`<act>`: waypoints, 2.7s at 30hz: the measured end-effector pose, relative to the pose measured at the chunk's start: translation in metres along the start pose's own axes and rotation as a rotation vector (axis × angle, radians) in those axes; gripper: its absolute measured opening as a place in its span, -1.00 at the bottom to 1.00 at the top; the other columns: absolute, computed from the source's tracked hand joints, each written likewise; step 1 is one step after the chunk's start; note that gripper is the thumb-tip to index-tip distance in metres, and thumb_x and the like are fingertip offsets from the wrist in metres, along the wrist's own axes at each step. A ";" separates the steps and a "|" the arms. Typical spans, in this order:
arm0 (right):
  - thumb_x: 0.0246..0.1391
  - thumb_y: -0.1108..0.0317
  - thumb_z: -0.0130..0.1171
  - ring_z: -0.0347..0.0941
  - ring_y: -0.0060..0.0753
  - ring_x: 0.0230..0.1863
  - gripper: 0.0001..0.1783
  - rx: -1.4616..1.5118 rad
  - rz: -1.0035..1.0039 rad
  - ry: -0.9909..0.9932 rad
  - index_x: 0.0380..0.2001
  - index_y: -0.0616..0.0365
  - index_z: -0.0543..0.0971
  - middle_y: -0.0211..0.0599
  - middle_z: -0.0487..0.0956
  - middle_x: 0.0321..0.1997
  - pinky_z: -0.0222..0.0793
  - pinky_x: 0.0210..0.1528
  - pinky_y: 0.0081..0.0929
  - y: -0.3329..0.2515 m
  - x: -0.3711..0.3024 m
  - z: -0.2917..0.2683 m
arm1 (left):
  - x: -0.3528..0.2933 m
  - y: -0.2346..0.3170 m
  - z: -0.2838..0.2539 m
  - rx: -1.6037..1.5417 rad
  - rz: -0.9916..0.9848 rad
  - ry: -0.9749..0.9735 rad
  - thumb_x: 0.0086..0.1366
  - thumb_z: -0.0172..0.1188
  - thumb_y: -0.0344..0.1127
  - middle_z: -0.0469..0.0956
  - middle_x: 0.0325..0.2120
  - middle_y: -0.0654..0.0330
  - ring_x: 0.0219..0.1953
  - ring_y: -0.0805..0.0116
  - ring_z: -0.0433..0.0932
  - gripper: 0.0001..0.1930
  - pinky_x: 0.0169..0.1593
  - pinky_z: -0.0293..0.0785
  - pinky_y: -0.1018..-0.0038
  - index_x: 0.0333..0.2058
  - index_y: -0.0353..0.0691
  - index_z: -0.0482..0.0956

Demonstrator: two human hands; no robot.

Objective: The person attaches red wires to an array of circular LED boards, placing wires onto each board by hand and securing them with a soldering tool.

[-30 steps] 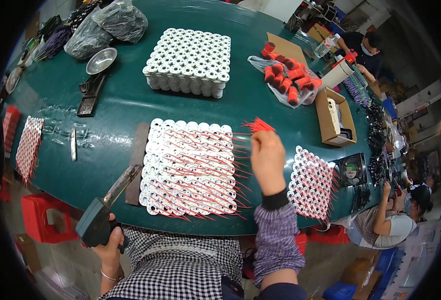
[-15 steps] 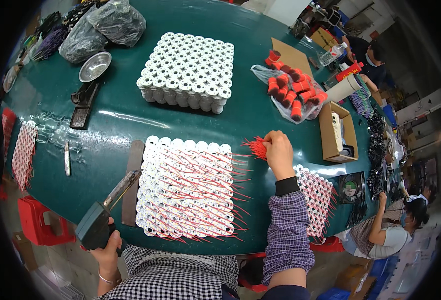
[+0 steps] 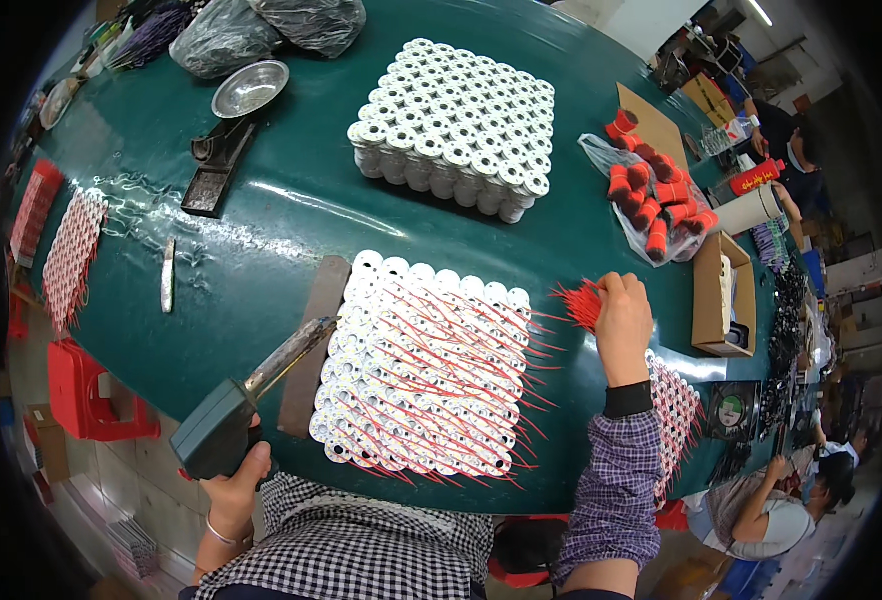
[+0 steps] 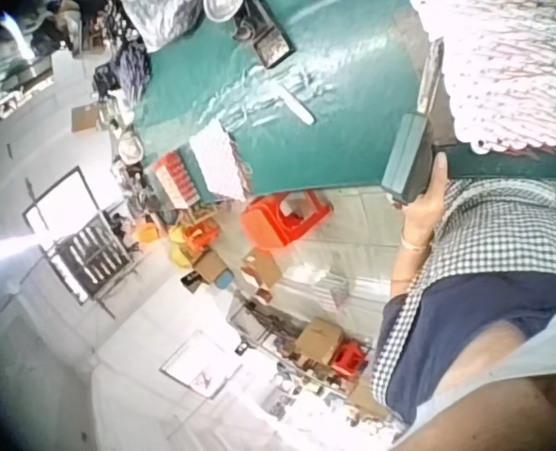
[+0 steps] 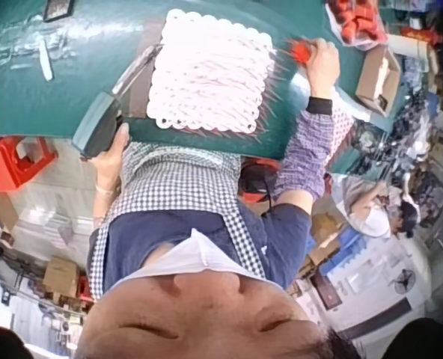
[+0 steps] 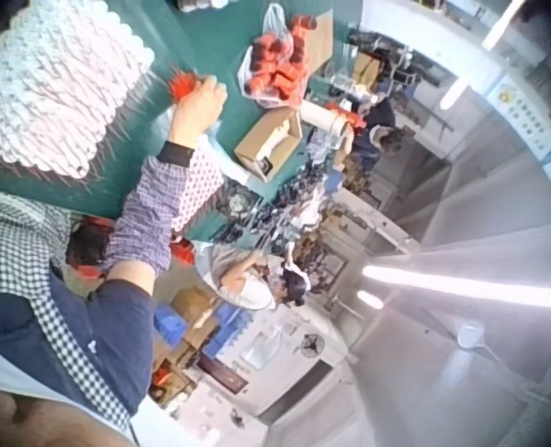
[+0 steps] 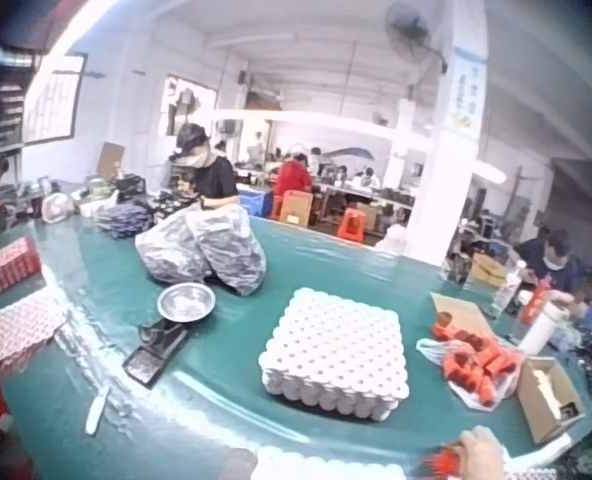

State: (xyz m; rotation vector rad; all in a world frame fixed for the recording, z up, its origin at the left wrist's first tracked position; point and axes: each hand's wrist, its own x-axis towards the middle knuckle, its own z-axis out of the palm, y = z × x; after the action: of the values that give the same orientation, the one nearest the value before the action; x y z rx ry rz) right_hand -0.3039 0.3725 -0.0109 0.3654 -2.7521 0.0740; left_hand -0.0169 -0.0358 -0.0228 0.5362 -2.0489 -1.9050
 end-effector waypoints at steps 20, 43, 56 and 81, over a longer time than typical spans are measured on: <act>-0.12 0.46 0.27 0.59 -0.22 -0.27 -0.96 -0.457 -0.414 -0.214 -0.58 0.06 0.63 -0.30 0.56 -0.44 0.45 -0.26 -0.28 -0.049 0.042 -0.008 | 0.013 0.015 -0.022 -0.123 -0.062 0.028 0.26 0.38 -0.55 0.65 -0.12 0.18 -0.15 0.42 0.59 -0.64 -0.07 0.53 0.51 0.04 -0.37 0.61; 0.01 0.60 0.38 0.59 -0.14 -0.35 -0.82 0.589 -0.293 0.012 -0.27 0.20 0.69 -0.18 0.64 -0.33 0.48 -0.31 -0.29 -0.225 0.004 0.004 | 0.082 0.058 0.005 -0.093 -0.090 -0.080 0.18 0.44 -0.51 0.73 -0.25 0.22 -0.31 0.54 0.64 -0.73 -0.25 0.56 0.55 -0.12 -0.36 0.71; -0.12 0.64 0.30 0.52 -0.22 -0.30 -0.69 0.505 -0.378 0.065 -0.22 0.27 0.64 -0.23 0.56 -0.28 0.48 -0.30 -0.32 -0.226 0.002 0.013 | 0.099 0.029 0.022 0.170 0.115 -0.193 0.15 0.42 -0.49 0.59 -0.50 0.20 -0.53 0.51 0.53 -0.84 -0.43 0.43 0.55 -0.29 -0.34 0.65; -0.07 0.57 0.30 0.50 -0.26 -0.28 -0.73 0.430 -0.364 0.049 -0.21 0.26 0.64 -0.26 0.55 -0.26 0.42 -0.30 -0.33 -0.230 0.001 0.008 | 0.096 0.034 0.015 0.202 0.249 -0.169 0.10 0.42 -0.55 0.63 -0.42 0.13 -0.50 0.45 0.57 -0.79 -0.43 0.47 0.55 -0.25 -0.41 0.68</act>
State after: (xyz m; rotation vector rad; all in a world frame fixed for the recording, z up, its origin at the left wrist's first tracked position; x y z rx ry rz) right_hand -0.2469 0.1495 -0.0171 0.9550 -2.5583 0.5742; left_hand -0.1120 -0.0643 0.0056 0.1556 -2.3072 -1.6592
